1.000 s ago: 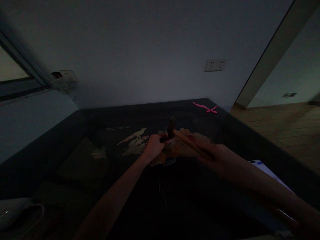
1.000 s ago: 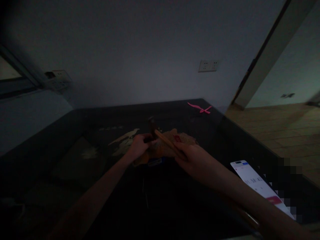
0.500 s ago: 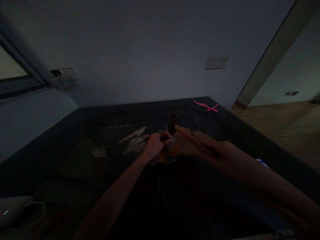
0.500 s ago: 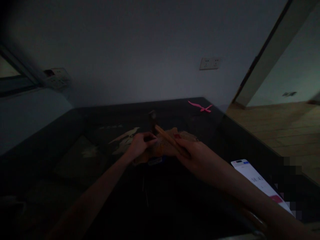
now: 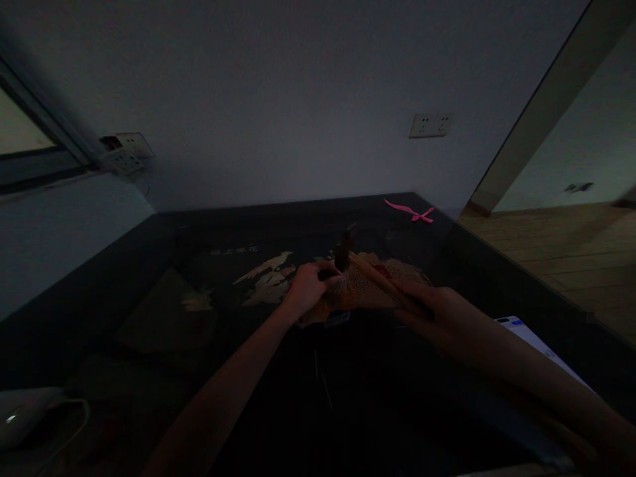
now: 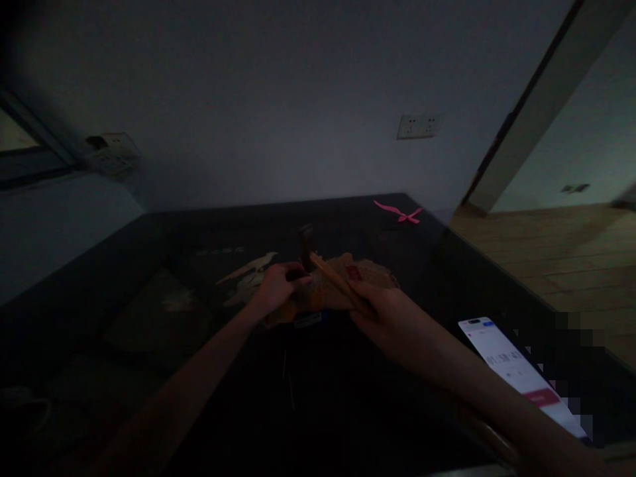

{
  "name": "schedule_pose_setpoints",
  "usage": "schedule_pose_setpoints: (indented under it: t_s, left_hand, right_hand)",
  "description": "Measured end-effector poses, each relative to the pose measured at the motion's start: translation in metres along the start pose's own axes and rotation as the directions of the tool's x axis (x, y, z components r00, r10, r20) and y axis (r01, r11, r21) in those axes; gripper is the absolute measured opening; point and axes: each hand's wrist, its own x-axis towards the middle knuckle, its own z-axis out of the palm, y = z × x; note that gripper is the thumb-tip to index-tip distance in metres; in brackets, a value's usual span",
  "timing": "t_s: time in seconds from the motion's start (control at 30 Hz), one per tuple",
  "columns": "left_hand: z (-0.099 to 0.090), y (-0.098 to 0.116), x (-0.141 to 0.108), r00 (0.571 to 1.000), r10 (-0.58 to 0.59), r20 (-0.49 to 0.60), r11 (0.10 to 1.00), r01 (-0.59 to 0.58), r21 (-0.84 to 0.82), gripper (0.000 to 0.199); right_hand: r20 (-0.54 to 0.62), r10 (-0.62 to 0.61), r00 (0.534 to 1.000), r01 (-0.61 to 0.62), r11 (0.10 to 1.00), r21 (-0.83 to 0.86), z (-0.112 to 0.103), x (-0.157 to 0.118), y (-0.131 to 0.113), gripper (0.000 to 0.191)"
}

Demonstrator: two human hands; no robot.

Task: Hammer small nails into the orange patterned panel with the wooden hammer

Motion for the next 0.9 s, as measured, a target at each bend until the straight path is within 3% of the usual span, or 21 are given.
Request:
schedule_pose_setpoints:
  t_s: [0.13,0.27,0.43,0.6,0.77,0.9]
  left_hand:
    - [-0.001,-0.001,0.0,1.0,0.002,0.015,1.0,-0.002,-0.018,0.02]
    - [-0.001,0.001,0.001,0.999,0.032,0.007,0.999,-0.032,-0.001,0.014]
    - [0.0,0.0,0.0,0.996,0.087,-0.01,0.996,-0.086,0.005,0.009]
    - [0.001,0.0,-0.001,0.983,0.18,0.046,0.981,-0.183,0.058,0.015]
    - [-0.012,0.016,-0.004,0.951,0.31,-0.002,0.925,-0.301,0.233,0.025]
    - [-0.029,0.044,-0.031,0.912,0.408,-0.05,0.865,-0.369,0.34,0.021]
  right_hand:
    - [0.014,0.046,0.999,-0.046,0.998,0.031,0.004,-0.002,0.002,0.032]
    - [-0.024,0.138,0.99,-0.13,0.968,0.213,0.01,-0.014,0.009,0.032]
    - [-0.042,0.329,0.944,-0.231,0.743,0.628,0.043,-0.03,0.026,0.048]
    - [-0.088,0.398,0.913,-0.156,0.54,0.827,0.07,-0.038,0.038,0.052]
    - [-0.091,0.407,0.909,-0.116,0.456,0.882,0.069,-0.04,0.041,0.046]
    - [-0.071,0.392,0.917,-0.116,0.434,0.893,0.068,-0.04,0.04,0.043]
